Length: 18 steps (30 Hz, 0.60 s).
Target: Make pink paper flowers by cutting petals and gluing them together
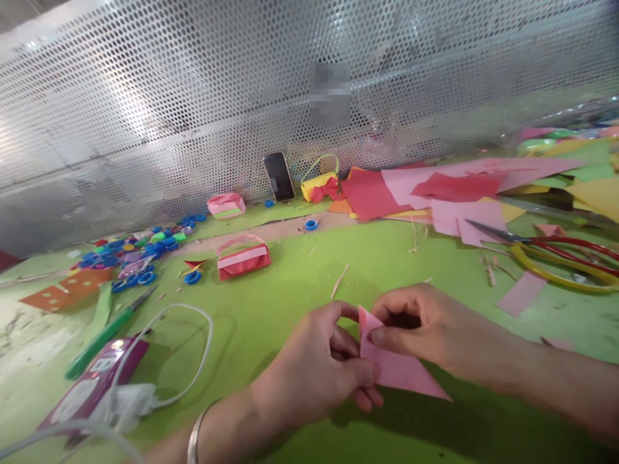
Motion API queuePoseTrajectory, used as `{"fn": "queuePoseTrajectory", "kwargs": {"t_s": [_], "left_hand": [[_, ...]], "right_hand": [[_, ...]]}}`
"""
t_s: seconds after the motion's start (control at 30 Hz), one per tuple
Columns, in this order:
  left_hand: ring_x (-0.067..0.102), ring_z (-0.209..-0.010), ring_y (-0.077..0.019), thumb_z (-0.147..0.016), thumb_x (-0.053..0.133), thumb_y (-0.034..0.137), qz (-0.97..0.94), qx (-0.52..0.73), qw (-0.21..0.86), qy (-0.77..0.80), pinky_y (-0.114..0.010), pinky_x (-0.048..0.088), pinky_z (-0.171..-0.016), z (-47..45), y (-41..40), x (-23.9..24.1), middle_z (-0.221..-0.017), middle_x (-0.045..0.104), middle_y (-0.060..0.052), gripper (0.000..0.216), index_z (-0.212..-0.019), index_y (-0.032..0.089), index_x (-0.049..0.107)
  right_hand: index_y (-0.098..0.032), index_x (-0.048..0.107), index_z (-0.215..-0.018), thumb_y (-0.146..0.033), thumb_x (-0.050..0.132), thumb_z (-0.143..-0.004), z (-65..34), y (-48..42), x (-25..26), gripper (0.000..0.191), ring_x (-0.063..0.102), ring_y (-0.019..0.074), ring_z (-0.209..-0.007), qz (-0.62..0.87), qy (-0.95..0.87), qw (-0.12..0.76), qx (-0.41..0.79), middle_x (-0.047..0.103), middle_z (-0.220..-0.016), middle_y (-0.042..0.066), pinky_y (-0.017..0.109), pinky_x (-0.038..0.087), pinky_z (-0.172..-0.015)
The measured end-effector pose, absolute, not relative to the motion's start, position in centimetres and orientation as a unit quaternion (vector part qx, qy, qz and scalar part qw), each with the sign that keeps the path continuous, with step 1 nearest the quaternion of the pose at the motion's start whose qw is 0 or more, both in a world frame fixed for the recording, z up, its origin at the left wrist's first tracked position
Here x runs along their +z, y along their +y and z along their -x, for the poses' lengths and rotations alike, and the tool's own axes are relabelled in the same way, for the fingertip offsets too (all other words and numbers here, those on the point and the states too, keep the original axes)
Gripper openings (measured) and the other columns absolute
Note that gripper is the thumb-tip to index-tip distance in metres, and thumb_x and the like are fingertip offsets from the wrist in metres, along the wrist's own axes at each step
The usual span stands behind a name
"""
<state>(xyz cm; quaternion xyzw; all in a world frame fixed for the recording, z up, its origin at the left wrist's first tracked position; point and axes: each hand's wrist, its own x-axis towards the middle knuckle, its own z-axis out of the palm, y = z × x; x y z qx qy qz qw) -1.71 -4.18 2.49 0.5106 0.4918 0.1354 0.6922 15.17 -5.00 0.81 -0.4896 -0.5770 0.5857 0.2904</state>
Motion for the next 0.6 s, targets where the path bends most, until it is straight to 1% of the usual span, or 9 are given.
{"fn": "queuePoseTrajectory", "kwargs": {"t_s": [0.07, 0.17, 0.27, 0.37, 0.43, 0.5, 0.6], "left_hand": [[0.058, -0.040, -0.0106, -0.065, 0.056, 0.000, -0.521, 0.115, 0.691, 0.487, -0.018, 0.046, -0.040, 1.8, -4.3, 2.4, -0.051, 0.062, 0.005, 0.047, -0.108, 0.015, 0.044], [0.057, -0.039, -0.0102, -0.064, 0.058, 0.001, -0.529, 0.095, 0.690, 0.485, -0.017, 0.043, -0.038, 1.8, -4.6, 2.3, -0.053, 0.062, 0.006, 0.045, -0.103, 0.017, 0.045], [0.057, -0.041, -0.0092, -0.063, 0.057, 0.001, -0.526, 0.087, 0.695, 0.483, -0.016, 0.044, -0.040, 1.6, -4.7, 2.3, -0.052, 0.061, 0.006, 0.027, -0.084, 0.018, 0.050], [0.058, -0.045, -0.0080, -0.066, 0.055, 0.002, -0.540, 0.104, 0.675, 0.491, -0.017, 0.045, -0.044, 1.7, -4.2, 2.1, -0.052, 0.059, 0.003, 0.015, -0.067, 0.016, 0.052], [0.056, -0.045, -0.0074, -0.068, 0.058, 0.005, -0.555, 0.131, 0.644, 0.510, -0.017, 0.043, -0.043, 2.1, -3.6, 1.8, -0.052, 0.059, 0.003, 0.010, -0.066, 0.015, 0.055], [0.054, -0.046, -0.0069, -0.072, 0.061, 0.011, -0.565, 0.159, 0.623, 0.518, -0.016, 0.040, -0.042, 2.4, -3.2, 1.5, -0.054, 0.059, 0.003, 0.005, -0.071, 0.014, 0.059], [0.051, -0.045, -0.0060, -0.076, 0.061, 0.017, -0.571, 0.181, 0.616, 0.511, -0.016, 0.038, -0.040, 2.5, -3.0, 1.3, -0.056, 0.060, 0.003, 0.003, -0.077, 0.015, 0.060]], "right_hand": [[-0.020, 0.066, -0.070, -0.037, 0.065, -0.075, -15.1, -5.1, 1.0, 0.017, 0.048, 0.0142, -0.064, 0.472, -0.602, 0.297, 0.571, 0.057, -0.066, -0.002, 0.025, 0.036, -0.058], [-0.020, 0.063, -0.062, -0.037, 0.063, -0.075, -15.0, -5.5, 1.2, 0.021, 0.043, 0.0127, -0.059, 0.461, -0.595, 0.333, 0.568, 0.051, -0.060, -0.003, 0.025, 0.034, -0.055], [-0.019, 0.062, -0.057, -0.040, 0.066, -0.071, -15.0, -5.4, 1.1, 0.025, 0.032, 0.0104, -0.052, 0.475, -0.566, 0.336, 0.585, 0.041, -0.052, -0.005, 0.025, 0.026, -0.049], [-0.019, 0.061, -0.061, -0.042, 0.068, -0.071, -15.3, -4.7, 0.9, 0.026, 0.033, 0.0109, -0.055, 0.484, -0.580, 0.317, 0.574, 0.041, -0.056, -0.005, 0.026, 0.026, -0.051], [-0.019, 0.058, -0.066, -0.038, 0.069, -0.071, -15.6, -4.2, 0.7, 0.022, 0.038, 0.0116, -0.059, 0.474, -0.606, 0.300, 0.564, 0.043, -0.061, -0.005, 0.025, 0.029, -0.053], [-0.019, 0.056, -0.071, -0.033, 0.068, -0.072, -15.8, -3.8, 0.5, 0.018, 0.043, 0.0118, -0.059, 0.459, -0.613, 0.281, 0.579, 0.047, -0.064, -0.005, 0.025, 0.033, -0.053], [-0.019, 0.058, -0.076, -0.028, 0.062, -0.076, -15.9, -3.8, 0.4, 0.010, 0.047, 0.0115, -0.057, 0.450, -0.583, 0.288, 0.613, 0.056, -0.067, -0.003, 0.025, 0.035, -0.051]]}}
